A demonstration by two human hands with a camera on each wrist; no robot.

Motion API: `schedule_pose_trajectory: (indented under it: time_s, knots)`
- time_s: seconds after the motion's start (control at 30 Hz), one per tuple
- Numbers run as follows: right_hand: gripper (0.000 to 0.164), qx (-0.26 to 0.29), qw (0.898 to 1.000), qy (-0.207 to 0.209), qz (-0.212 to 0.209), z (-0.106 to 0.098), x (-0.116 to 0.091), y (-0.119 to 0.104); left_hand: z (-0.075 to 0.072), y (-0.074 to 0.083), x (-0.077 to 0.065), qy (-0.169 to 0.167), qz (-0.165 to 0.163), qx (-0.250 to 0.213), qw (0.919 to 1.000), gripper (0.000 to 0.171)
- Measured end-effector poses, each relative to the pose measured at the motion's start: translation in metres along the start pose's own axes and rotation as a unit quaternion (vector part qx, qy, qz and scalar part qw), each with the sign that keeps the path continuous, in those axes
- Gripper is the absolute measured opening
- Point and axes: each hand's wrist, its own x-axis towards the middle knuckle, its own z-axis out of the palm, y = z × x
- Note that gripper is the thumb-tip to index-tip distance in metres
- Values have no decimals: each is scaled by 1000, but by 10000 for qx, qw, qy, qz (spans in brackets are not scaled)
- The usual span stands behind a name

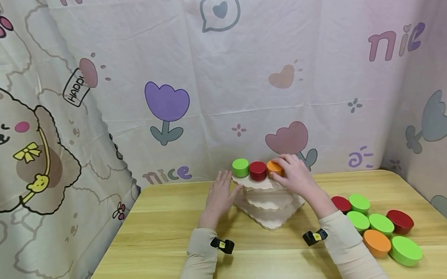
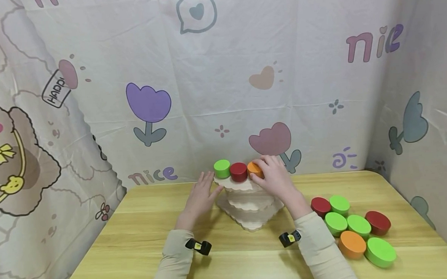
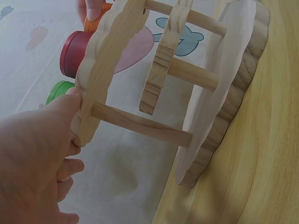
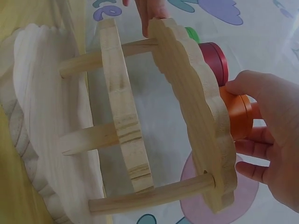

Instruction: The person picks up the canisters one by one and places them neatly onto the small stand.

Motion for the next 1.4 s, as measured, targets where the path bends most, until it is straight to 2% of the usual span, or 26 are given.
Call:
schedule_pose_trajectory:
  time_s: [0.37, 0.57, 0.93, 1.23, 1.4]
  knots:
    - [45, -97, 9992, 327, -231, -8, -4, 0, 2, -1, 0, -26, -24, 12, 10000, 77]
    - [44, -68, 9963, 677, -527, -13, -8, -1, 0, 0, -1, -41, -41, -4, 10000, 76]
    - [40, -205, 9811, 1496, -1208, -20, -18, -1, -1, 1, -2, -13, 28, 30, 10000, 76]
    - [35, -404, 9714, 1740, -1562, -28, -35, 10, 0, 1, 0, 44, 62, 44, 10000, 75]
    - [44, -445, 9675, 1835, -1680, -33, -48, 17, 1, -1, 0, -3, 39, 63, 10000, 76]
